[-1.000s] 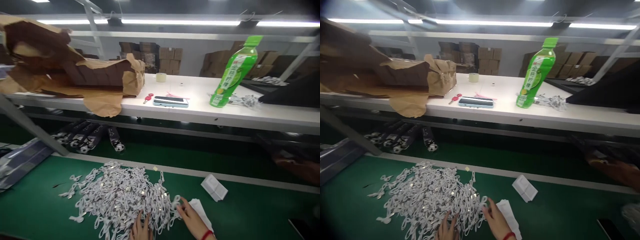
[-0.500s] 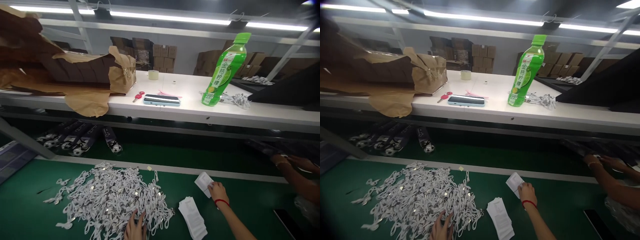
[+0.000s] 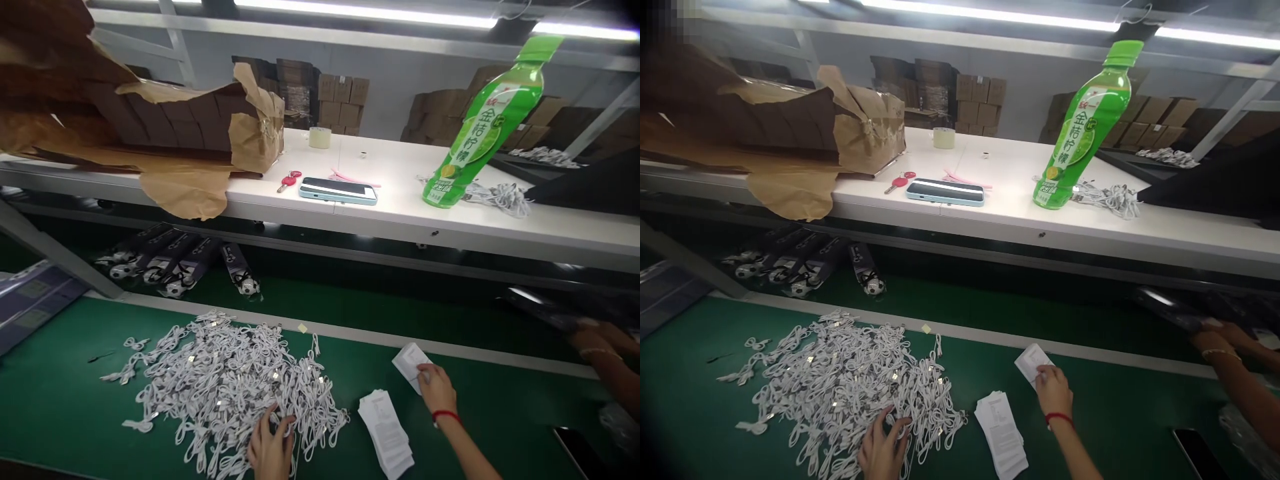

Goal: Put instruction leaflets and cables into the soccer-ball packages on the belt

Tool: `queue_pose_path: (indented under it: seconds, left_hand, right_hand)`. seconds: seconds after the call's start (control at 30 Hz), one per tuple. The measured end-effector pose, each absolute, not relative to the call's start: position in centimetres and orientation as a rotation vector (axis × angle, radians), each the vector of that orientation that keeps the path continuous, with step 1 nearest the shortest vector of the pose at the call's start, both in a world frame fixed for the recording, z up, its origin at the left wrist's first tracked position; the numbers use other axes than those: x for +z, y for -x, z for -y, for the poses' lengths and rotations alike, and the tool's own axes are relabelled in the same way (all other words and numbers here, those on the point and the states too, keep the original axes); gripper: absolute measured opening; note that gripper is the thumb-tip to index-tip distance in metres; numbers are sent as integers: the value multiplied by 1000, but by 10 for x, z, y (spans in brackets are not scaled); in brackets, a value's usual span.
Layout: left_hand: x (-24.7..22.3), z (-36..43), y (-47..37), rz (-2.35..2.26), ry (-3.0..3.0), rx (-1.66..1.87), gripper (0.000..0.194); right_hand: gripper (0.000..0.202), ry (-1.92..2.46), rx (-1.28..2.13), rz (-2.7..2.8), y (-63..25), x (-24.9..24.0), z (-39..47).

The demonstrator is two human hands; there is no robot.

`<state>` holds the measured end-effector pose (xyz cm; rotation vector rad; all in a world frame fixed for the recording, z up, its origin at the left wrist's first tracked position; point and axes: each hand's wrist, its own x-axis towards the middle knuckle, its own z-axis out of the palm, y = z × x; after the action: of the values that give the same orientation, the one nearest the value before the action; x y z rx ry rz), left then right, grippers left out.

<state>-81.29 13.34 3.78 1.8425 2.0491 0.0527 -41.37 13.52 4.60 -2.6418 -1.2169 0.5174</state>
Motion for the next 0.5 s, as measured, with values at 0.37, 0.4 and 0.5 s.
queue_pose_path:
  seconds: [0.37, 0.4, 0.5]
  left_hand:
    - [41, -144, 801, -2031, -1815, 60, 33]
    - [40, -144, 801, -2027, -1817, 69, 33]
    - [38, -146, 803, -2034, -1805, 121, 35]
  right_hand:
    - [83, 2426, 870, 1199, 530, -9, -59]
    - [82, 2379, 891, 1218, 524, -9, -58]
    - [80, 2361, 882, 1268, 508, -4, -55]
